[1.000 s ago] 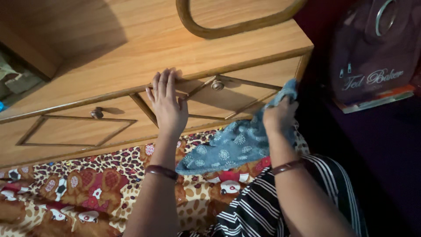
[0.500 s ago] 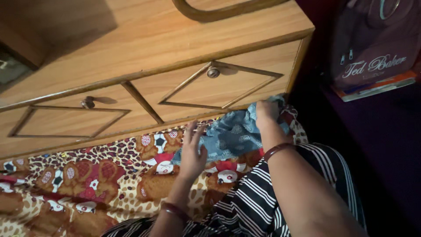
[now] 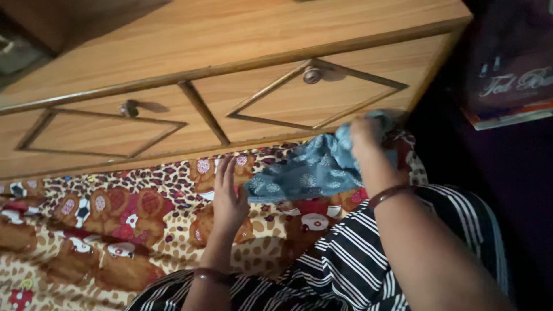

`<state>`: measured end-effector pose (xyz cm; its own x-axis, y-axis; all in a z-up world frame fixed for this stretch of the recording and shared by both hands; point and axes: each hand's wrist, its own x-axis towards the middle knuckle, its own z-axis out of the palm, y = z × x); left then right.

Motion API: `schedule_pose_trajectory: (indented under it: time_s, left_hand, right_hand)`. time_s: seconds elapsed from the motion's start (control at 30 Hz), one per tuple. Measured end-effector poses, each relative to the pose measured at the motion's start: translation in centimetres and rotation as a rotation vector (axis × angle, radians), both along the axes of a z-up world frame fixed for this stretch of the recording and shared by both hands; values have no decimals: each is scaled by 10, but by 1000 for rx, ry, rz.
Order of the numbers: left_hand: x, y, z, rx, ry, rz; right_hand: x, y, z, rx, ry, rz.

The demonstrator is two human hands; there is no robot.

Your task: The person wipes the surface of a wooden dresser with a blue cloth. They clean the top surface, the front edges, and the drawer fronts in a continuous motion.

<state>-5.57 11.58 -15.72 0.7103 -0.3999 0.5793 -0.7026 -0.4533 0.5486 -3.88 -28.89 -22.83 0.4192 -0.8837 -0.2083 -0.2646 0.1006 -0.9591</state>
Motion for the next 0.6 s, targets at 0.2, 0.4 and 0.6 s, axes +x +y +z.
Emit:
schedule_pose_trajectory:
  time_s: [0.2, 0.4, 0.6]
  left_hand:
    - [-2, -15, -11, -3, -19, 17]
    - [-15, -14, -6, -80, 115, 7]
    - [-14, -22, -2, -91, 99, -30]
  right_hand:
    - [1, 60, 16, -248, -48, 200]
    - [-10, 29, 28, -184, -82, 144]
    - [-2, 68, -7, -204, 13, 319]
